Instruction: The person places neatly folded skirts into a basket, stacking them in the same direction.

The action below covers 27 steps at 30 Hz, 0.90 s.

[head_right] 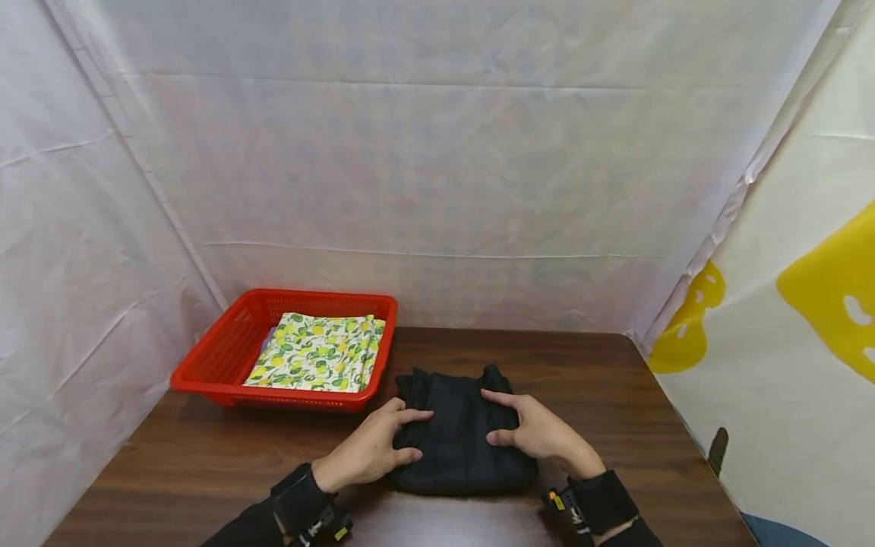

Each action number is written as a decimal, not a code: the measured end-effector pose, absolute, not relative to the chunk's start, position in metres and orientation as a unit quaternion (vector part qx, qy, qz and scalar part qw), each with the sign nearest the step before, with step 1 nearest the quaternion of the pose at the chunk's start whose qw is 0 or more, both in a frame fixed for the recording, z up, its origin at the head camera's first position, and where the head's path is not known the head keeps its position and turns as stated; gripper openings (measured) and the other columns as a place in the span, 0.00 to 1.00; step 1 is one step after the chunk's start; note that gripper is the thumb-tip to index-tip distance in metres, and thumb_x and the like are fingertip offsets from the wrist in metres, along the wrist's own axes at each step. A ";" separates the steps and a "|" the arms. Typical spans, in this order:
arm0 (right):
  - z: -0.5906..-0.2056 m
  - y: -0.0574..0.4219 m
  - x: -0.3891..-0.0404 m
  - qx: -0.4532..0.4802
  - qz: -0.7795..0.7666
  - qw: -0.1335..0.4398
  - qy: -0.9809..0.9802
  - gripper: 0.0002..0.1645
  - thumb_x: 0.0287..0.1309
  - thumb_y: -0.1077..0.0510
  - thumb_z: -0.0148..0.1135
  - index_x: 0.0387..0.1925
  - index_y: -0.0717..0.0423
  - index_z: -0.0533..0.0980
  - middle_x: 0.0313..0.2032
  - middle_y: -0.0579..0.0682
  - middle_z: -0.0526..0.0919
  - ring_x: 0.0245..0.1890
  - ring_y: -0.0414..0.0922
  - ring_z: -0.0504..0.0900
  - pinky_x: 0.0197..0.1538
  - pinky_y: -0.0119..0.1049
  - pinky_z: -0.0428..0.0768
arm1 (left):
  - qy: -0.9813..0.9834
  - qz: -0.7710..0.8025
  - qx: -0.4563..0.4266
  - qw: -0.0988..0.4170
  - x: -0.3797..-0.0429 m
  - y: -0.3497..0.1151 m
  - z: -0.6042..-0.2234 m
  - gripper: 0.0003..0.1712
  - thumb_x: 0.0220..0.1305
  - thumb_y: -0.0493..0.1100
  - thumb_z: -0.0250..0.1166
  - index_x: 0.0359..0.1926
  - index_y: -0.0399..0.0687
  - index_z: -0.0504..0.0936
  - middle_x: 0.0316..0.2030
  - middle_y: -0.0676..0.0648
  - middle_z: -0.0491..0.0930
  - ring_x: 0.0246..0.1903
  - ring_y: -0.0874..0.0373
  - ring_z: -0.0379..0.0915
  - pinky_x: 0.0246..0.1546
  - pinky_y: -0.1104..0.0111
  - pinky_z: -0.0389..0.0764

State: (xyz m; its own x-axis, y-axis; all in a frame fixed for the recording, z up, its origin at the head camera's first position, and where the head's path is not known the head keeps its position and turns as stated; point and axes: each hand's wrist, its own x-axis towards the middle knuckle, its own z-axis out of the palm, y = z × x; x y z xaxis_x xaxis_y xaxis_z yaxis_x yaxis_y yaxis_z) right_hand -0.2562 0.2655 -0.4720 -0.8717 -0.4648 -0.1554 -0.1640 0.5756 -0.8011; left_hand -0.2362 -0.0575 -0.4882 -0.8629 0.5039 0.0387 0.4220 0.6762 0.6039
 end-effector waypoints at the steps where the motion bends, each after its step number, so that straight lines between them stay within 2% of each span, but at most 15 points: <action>1: -0.471 0.266 -0.256 -0.180 -0.425 0.175 0.869 0.49 0.64 0.51 0.77 0.82 0.45 0.65 0.79 0.64 0.66 0.73 0.60 0.75 0.67 0.54 0.80 | 0.913 0.313 0.255 0.063 -0.237 -0.057 -0.487 0.36 0.64 0.48 0.80 0.72 0.59 0.80 0.47 0.53 0.73 0.41 0.62 0.68 0.49 0.68 0.74; 6: -0.467 0.267 -0.256 -0.177 -0.434 0.162 0.868 0.49 0.64 0.52 0.77 0.81 0.44 0.65 0.75 0.64 0.72 0.66 0.54 0.82 0.58 0.39 0.84 | 0.910 0.316 0.263 0.049 -0.238 -0.056 -0.483 0.36 0.64 0.47 0.79 0.72 0.60 0.80 0.46 0.54 0.72 0.41 0.62 0.67 0.48 0.69 0.73; 9: -0.465 0.267 -0.256 -0.180 -0.437 0.158 0.867 0.48 0.64 0.52 0.77 0.82 0.43 0.65 0.74 0.63 0.74 0.63 0.50 0.83 0.55 0.34 0.84 | 0.910 0.318 0.263 0.039 -0.237 -0.056 -0.480 0.36 0.64 0.47 0.79 0.72 0.61 0.80 0.46 0.54 0.73 0.41 0.62 0.67 0.48 0.69 0.72; 13: -0.463 0.268 -0.256 -0.184 -0.446 0.162 0.861 0.48 0.66 0.52 0.76 0.82 0.43 0.64 0.73 0.63 0.75 0.61 0.49 0.85 0.56 0.36 0.85 | 0.908 0.323 0.266 0.028 -0.237 -0.057 -0.476 0.37 0.64 0.46 0.79 0.73 0.61 0.80 0.46 0.53 0.72 0.40 0.61 0.67 0.46 0.68 0.72; 18: -0.459 0.269 -0.255 -0.187 -0.445 0.150 0.863 0.48 0.66 0.51 0.75 0.82 0.41 0.63 0.74 0.62 0.74 0.65 0.51 0.83 0.58 0.39 0.84 | 0.905 0.329 0.270 0.018 -0.235 -0.059 -0.469 0.37 0.65 0.46 0.79 0.73 0.62 0.79 0.46 0.53 0.71 0.42 0.59 0.68 0.47 0.67 0.75; 27: -0.447 0.270 -0.251 -0.192 -0.456 0.140 0.858 0.48 0.68 0.50 0.74 0.83 0.38 0.61 0.74 0.62 0.74 0.61 0.48 0.86 0.55 0.35 0.85 | 0.906 0.327 0.269 0.010 -0.234 -0.060 -0.454 0.37 0.66 0.47 0.78 0.75 0.65 0.77 0.49 0.53 0.72 0.46 0.57 0.70 0.51 0.66 0.77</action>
State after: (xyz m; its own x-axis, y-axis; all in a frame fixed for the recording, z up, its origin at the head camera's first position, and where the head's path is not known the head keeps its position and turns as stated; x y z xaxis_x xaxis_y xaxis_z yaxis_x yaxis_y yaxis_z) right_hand -0.2513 0.2703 -0.4473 -0.8875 -0.4561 -0.0650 -0.2013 0.5108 -0.8358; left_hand -0.2345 -0.0603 -0.4541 -0.8550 0.4942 0.1572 0.4805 0.6408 0.5987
